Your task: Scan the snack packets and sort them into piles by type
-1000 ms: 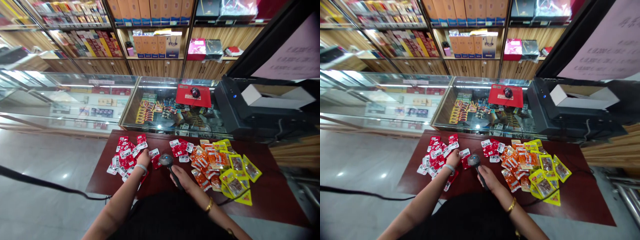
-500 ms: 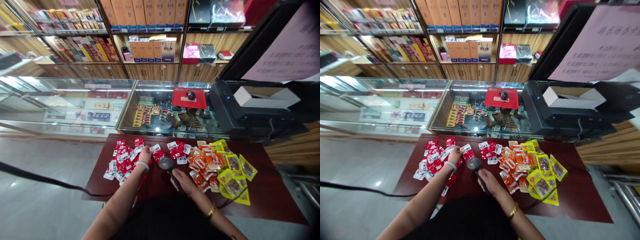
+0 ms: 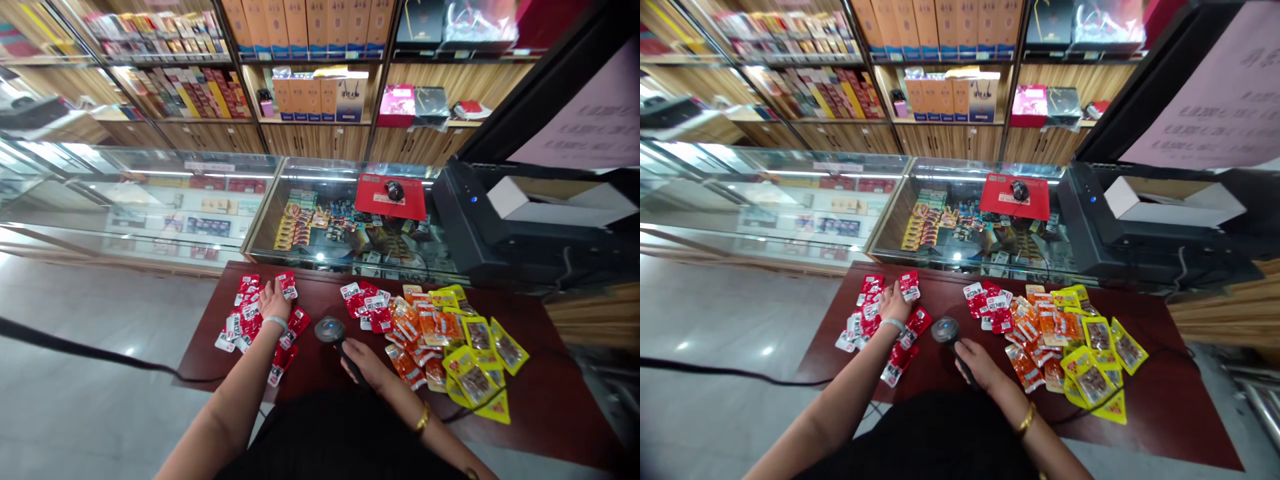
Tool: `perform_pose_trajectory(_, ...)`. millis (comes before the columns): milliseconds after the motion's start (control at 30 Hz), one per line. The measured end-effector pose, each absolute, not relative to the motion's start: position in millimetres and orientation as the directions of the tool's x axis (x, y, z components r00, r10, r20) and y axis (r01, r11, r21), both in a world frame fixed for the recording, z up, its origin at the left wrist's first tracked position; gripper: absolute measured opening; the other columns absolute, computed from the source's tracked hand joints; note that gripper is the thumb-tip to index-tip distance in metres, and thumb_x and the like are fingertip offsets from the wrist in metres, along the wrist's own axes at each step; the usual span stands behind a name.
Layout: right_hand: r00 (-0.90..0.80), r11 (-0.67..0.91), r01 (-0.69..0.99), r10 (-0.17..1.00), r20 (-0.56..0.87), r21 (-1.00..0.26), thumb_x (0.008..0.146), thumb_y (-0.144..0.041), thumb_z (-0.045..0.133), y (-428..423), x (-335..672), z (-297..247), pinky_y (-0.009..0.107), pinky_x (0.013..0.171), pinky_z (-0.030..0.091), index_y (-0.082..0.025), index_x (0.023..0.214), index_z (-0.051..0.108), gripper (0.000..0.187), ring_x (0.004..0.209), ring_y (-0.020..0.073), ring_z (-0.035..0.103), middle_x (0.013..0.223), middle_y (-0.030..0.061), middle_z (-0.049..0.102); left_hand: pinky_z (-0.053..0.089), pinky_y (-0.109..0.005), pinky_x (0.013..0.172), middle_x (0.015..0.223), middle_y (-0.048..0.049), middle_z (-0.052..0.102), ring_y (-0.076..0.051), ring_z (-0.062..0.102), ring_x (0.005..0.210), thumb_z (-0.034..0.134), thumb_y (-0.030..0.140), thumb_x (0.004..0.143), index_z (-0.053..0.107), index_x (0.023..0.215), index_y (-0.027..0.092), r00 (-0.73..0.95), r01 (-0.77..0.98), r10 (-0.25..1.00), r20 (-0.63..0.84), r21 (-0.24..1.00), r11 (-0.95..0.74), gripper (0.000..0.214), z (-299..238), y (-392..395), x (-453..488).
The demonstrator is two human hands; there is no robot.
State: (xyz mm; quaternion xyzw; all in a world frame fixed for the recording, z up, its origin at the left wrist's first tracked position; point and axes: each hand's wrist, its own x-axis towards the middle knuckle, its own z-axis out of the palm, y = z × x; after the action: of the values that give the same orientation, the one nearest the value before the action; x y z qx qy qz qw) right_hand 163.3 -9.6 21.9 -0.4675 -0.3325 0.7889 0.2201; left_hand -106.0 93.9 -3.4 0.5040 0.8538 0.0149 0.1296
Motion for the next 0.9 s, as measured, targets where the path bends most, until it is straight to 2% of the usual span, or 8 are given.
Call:
perform_pose_trajectory(100,-0.462,-0.678,-0.027,0.660,-0.593,-0.735,0.073,-0.076,0.058,-11.1,163.1,17.2,0.019,0.034,0.025,-0.021,0.084,0.050,0.056,0.033,0.0056,0.034,0.049,-0.0094,0.047,0.021,-0.055,0.111,0.159,-0.0122,0.026,-0.037,0.015,0.146,0.048,0.050,0.087,0.032,0.150,0.030,-0.380,0.890,0.886,-0.265,0.157,0.428,0.068,-12.2,106.3,-109.7)
perform_pose_trajectory(200,-0.456,-0.677,-0.025,0.662,-0.594,-0.735,0.074,-0.075,0.058,-12.0,163.1,16.1,0.018,0.033,0.026,-0.021,0.088,0.051,0.056,0.034,0.0057,0.035,0.049,-0.0094,0.048,0.014,-0.059,0.112,0.156,-0.0112,0.033,-0.037,0.012,0.147,0.044,0.051,0.090,0.039,0.147,0.034,-0.324,0.911,0.886,-0.331,0.144,0.387,0.059,-22.4,112.8,-110.1)
perform_pose_trajectory(267,-0.448,-0.677,-0.030,0.667,-0.596,-0.735,0.074,-0.075,0.058,-11.6,163.1,17.1,0.018,0.033,0.026,-0.020,0.088,0.051,0.056,0.034,0.0056,0.035,0.049,-0.0093,0.048,0.012,-0.057,0.114,0.152,-0.0098,0.040,-0.035,0.017,0.146,0.046,0.048,0.090,0.047,0.142,0.036,-0.258,0.938,0.913,-0.315,0.143,0.315,0.053,-26.4,110.4,-107.0)
perform_pose_trajectory(367,-0.430,-0.679,-0.043,0.675,-0.600,-0.733,0.073,-0.074,0.059,-9.8,163.0,18.1,0.018,0.033,0.027,-0.020,0.087,0.051,0.056,0.033,0.0056,0.036,0.049,-0.0094,0.048,0.022,-0.044,0.113,0.146,-0.0087,0.047,-0.029,0.035,0.138,0.055,0.035,0.088,0.054,0.136,0.034,-0.088,0.969,0.955,-0.283,0.200,0.148,0.049,-27.7,99.9,-94.0)
perform_pose_trajectory(533,-0.399,-0.677,-0.079,0.694,-0.599,-0.731,0.074,-0.073,0.059,-7.6,163.7,16.4,0.017,0.033,0.027,-0.020,0.086,0.050,0.055,0.034,0.0057,0.037,0.049,-0.0093,0.049,0.038,-0.031,0.098,0.126,-0.0146,0.060,-0.025,0.056,0.115,0.068,0.024,0.077,0.037,0.147,0.018,-0.108,0.923,0.942,-0.318,0.320,0.214,0.077,-26.4,86.2,-66.6)
perform_pose_trajectory(667,-0.363,-0.670,-0.133,0.719,-0.593,-0.730,0.075,-0.073,0.059,-7.0,166.2,19.6,0.017,0.033,0.026,-0.021,0.084,0.049,0.054,0.034,0.0053,0.036,0.049,-0.0092,0.049,0.042,-0.028,0.087,0.106,-0.0101,0.070,-0.021,0.063,0.100,0.063,0.021,0.081,0.064,0.115,0.017,-0.030,0.872,0.920,-0.390,0.441,0.215,0.034,-27.2,85.4,-57.2)
perform_pose_trajectory(733,-0.329,-0.657,-0.168,0.740,-0.586,-0.735,0.075,-0.072,0.060,-6.0,167.6,23.6,0.017,0.034,0.027,-0.021,0.082,0.048,0.052,0.035,0.0051,0.037,0.051,-0.0084,0.050,0.043,-0.026,0.081,0.095,-0.0066,0.071,-0.019,0.064,0.090,0.060,0.023,0.083,0.068,0.100,0.019,-0.002,0.829,0.918,-0.395,0.513,0.223,0.019,-27.9,84.2,-53.5)
perform_pose_trajectory(900,-0.241,-0.611,-0.260,0.791,-0.563,-0.747,0.074,-0.072,0.061,-0.8,170.5,32.2,0.017,0.035,0.026,-0.022,0.080,0.046,0.052,0.037,0.0051,0.036,0.052,-0.0089,0.048,0.044,-0.023,0.074,0.089,-0.0042,0.073,-0.016,0.065,0.081,0.059,0.024,0.083,0.067,0.098,0.018,-0.023,0.693,0.920,-0.392,0.657,0.297,0.018,-26.9,75.0,-43.5)
